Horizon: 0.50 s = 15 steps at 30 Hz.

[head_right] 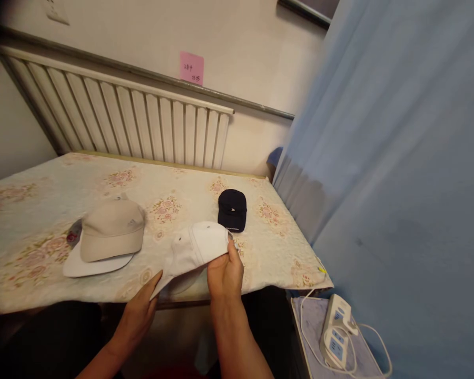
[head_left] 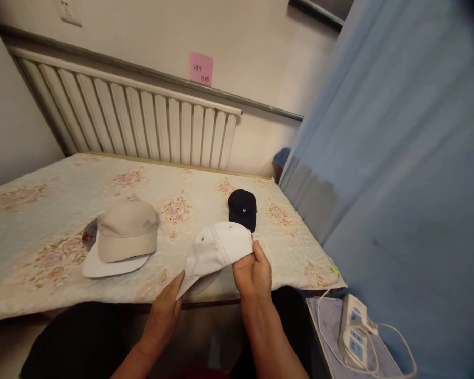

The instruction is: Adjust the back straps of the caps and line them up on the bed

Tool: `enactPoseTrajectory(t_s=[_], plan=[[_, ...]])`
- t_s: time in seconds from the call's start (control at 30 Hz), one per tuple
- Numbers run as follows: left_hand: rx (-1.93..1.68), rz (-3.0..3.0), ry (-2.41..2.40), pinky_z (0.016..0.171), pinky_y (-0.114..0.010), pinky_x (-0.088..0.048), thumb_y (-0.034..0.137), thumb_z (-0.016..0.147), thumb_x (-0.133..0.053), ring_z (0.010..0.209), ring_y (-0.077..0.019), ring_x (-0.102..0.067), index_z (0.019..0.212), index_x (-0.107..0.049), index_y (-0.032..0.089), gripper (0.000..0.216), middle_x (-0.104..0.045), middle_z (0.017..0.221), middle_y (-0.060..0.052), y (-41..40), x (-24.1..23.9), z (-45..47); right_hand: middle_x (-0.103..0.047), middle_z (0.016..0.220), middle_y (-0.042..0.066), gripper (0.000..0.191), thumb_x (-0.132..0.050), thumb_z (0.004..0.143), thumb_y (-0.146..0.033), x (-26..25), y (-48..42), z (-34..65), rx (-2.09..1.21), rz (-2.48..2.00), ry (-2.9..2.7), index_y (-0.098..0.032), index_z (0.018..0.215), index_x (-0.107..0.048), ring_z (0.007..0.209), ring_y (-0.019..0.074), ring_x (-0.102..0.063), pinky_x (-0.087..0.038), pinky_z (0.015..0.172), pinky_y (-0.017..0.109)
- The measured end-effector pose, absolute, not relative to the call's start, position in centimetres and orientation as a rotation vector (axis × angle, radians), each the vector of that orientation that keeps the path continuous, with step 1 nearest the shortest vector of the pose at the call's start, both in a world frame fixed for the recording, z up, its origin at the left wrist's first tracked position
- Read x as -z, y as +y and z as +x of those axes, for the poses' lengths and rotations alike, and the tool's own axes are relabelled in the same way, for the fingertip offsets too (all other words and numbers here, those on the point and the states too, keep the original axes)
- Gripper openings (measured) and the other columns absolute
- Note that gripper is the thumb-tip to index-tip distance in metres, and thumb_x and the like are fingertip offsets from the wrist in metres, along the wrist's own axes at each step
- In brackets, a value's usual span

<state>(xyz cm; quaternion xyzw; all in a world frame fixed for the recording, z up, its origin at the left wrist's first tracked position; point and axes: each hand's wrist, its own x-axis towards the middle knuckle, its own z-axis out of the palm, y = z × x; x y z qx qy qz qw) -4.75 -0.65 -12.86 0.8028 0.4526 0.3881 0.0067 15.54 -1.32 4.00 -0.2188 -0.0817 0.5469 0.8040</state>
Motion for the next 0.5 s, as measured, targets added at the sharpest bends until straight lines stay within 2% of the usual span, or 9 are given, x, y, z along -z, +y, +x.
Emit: enactPoseTrajectory(t_s=[0.2,0.5], plan=[[-1.203,2.476,1.416,0.097,-0.042,-0.046,0.012,0.085,-0.035,0.116,-0.0226,-0.053,0.134,-0.036,0.016,0.05,-0.055,0.126,-0.013,-0.7,12.8,-4.8,-0.07,0.103,0.008,0.024,-0.048,0.086,-0.021,-4.0,-1.4,15.4,-1.167,-0.485,-0.177,-0.012,0.103,-0.063,0.11,0.0162,-0.058,-0.037,0.105,0.036],[-1.163,2.387,1.434,0.097,-0.041,-0.046,0.016,0.086,-0.04,0.114,-0.0228,-0.055,0.132,-0.039,0.013,0.046,-0.056,0.125,-0.015,-1.1,11.8,-4.5,-0.069,0.104,0.008,0.023,-0.049,0.086,-0.02,-3.6,-1.5,15.4,-1.155,-0.475,-0.18,-0.012,0.103,-0.062,0.109,0.0169,-0.059,-0.038,0.104,0.038]])
